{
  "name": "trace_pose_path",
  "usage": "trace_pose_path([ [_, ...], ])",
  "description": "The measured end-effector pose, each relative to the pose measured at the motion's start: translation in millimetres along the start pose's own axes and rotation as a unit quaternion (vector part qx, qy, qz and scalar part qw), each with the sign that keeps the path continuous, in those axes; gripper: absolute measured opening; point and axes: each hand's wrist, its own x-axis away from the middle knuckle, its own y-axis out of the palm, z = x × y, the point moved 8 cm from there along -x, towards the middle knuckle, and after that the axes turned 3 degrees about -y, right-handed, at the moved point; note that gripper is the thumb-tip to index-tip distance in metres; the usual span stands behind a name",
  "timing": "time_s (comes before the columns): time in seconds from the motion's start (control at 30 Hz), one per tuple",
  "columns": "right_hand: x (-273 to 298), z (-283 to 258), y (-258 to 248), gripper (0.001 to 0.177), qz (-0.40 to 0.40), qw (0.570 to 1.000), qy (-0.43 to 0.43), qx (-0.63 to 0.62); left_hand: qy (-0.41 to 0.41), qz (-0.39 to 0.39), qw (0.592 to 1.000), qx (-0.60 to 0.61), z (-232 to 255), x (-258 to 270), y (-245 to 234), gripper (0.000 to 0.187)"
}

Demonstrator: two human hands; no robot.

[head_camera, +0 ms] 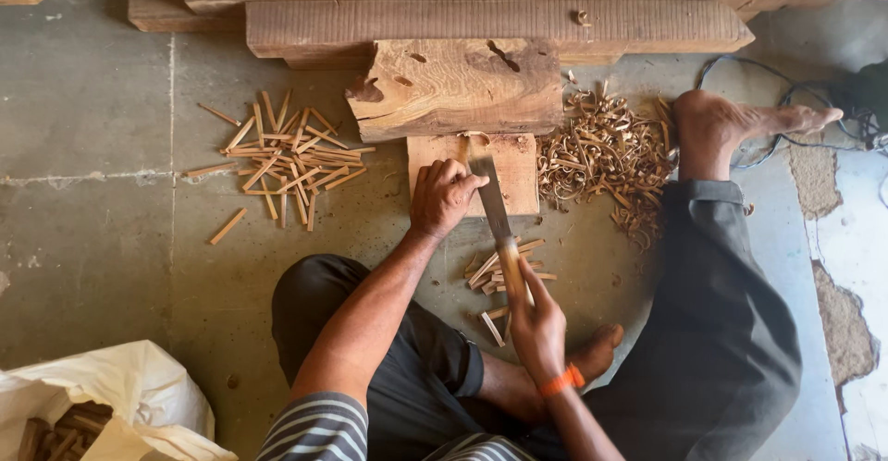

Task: The person sits on the floor and uses a chisel and mallet to carve small wooden sticks from a larger block of wood. They repeatedly strike the chisel to shape the wood, creating a pile of finished sticks and wood shavings.

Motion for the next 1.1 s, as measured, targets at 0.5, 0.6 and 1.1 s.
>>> trace_pose_path([
  [0.5, -7, 4, 8, 0.045, 0.022, 0.998, 0.024, 0.056, -0.004, -0.021, 1.0, 0.009, -1, 10, 12, 0.009],
  [0.6, -19, 3, 16, 0.048, -0.001, 0.998, 0.056, 0.004, -0.006, -0.035, 0.998, 0.041, -12, -16, 10, 0.008],
  [1.1, 0, 33, -11, 0.054, 0.054, 0.929, 0.042, -0.362, -0.045, 0.073, 0.991, 0.104, -29, 9, 14, 0.012],
])
